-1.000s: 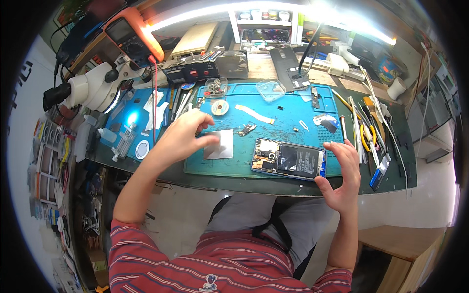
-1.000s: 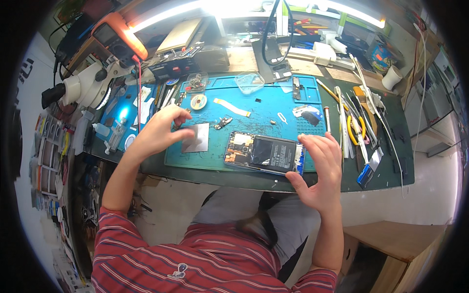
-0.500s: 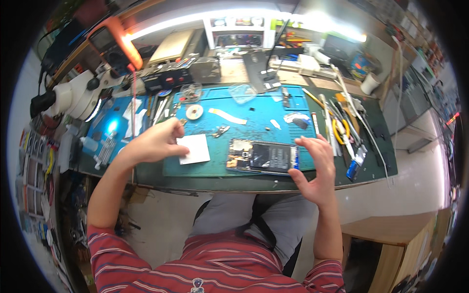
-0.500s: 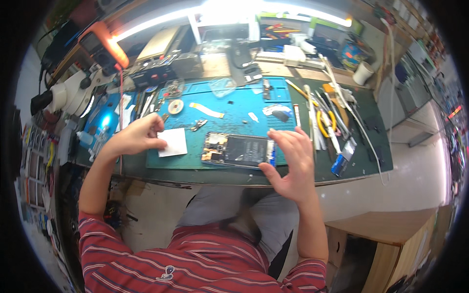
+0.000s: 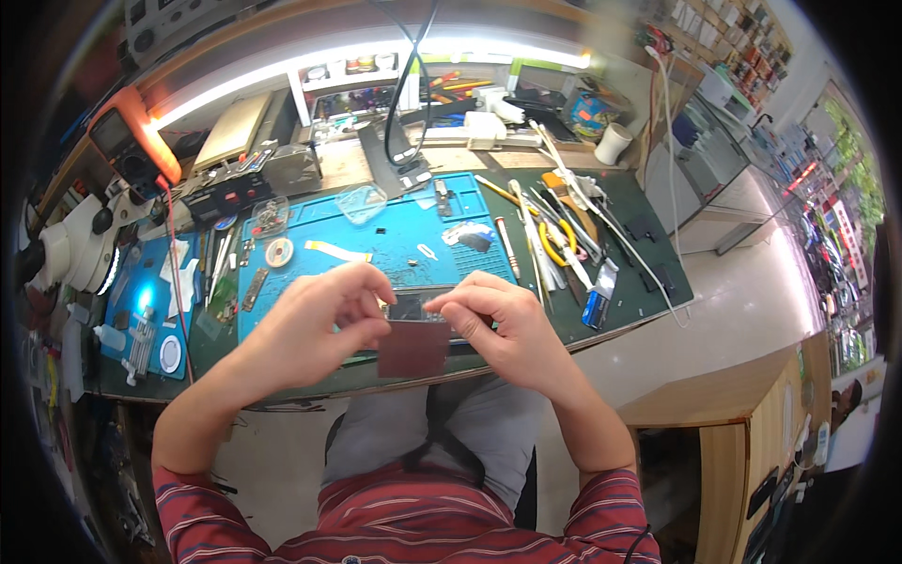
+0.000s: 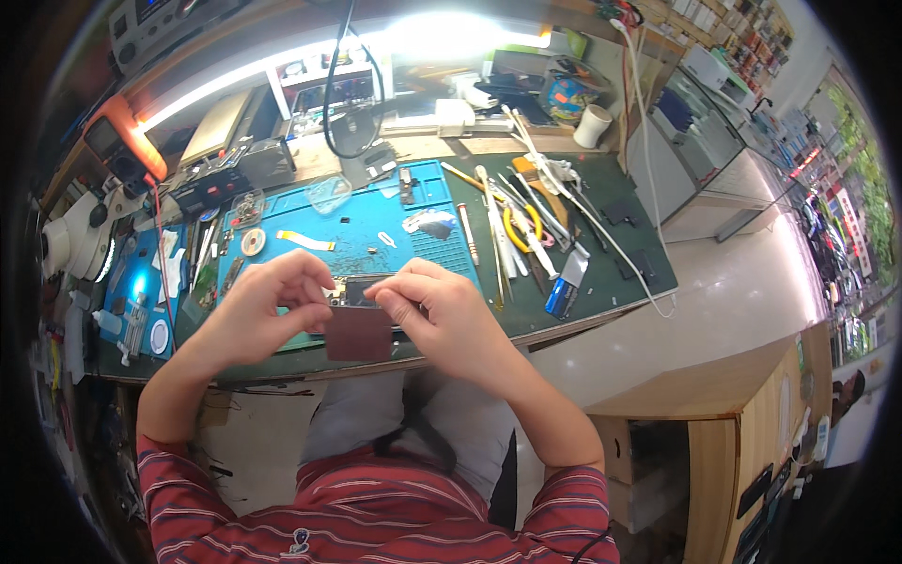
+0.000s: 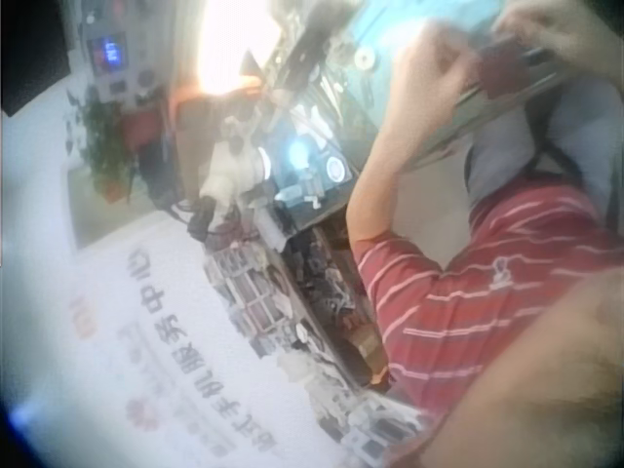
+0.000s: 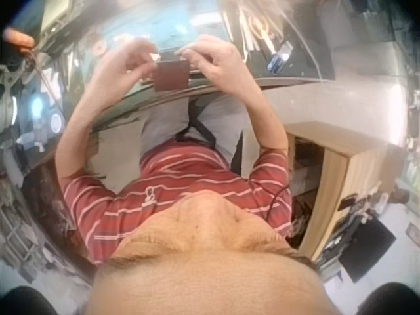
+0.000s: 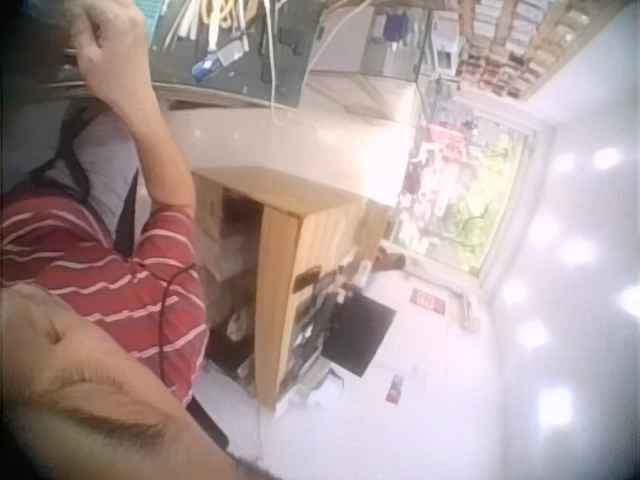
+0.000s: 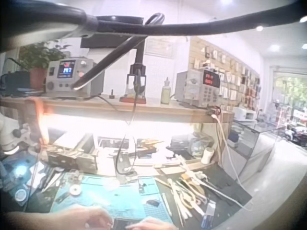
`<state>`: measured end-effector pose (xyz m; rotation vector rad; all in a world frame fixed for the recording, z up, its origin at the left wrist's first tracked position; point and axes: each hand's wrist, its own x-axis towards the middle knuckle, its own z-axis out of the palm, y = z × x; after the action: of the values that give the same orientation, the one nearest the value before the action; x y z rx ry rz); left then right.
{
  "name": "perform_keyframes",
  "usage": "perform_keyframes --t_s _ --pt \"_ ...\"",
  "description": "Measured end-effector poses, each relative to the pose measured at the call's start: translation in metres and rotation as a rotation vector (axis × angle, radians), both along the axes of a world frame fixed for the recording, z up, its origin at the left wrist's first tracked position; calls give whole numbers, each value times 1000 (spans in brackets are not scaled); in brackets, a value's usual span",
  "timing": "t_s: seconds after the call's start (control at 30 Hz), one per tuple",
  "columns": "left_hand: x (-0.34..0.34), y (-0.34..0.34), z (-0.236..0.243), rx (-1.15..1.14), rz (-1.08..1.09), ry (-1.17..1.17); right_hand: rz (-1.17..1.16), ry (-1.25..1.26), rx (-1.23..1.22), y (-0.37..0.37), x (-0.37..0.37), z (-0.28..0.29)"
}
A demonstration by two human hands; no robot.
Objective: The person works on a disassembled smartphone at a cluttered workbench. They use a hot air gun, tweezers, and a screwdriver to remove and reattach small components and ribbon cables, then connect a USB cable to the device.
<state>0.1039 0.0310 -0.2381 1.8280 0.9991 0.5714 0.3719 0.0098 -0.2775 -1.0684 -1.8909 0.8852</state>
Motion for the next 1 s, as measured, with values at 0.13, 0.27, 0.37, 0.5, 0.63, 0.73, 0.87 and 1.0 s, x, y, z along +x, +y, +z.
perform_keyframes --t_s 0.13,0.27,0.37,0.5,0.63,0.73,0.87,1.0 --pt "26 12 -15 -146 -110 -152 102 -71 -163 0 34 3" --pt "37 22 -27 -28 21 -228 -119 -35 -357 11 84 11" --pt "5 39 -36 161 190 -304 -611 279 -243 52 168 0" --pt "-49 52 -57 386 500 -268 -896 462 -226 123 268 -32" --pt "-76 60 -84 547 599 -235 -977 181 -267 172 301 -58" --pt "-65 53 -82 595 514 -75 -1083 -217 -258 180 315 -60" --pt "-41 32 -81 704 54 76 -1082 -835 238 155 249 -42" --pt "-18 15 -84 718 -82 241 -654 -503 362 107 128 -5"
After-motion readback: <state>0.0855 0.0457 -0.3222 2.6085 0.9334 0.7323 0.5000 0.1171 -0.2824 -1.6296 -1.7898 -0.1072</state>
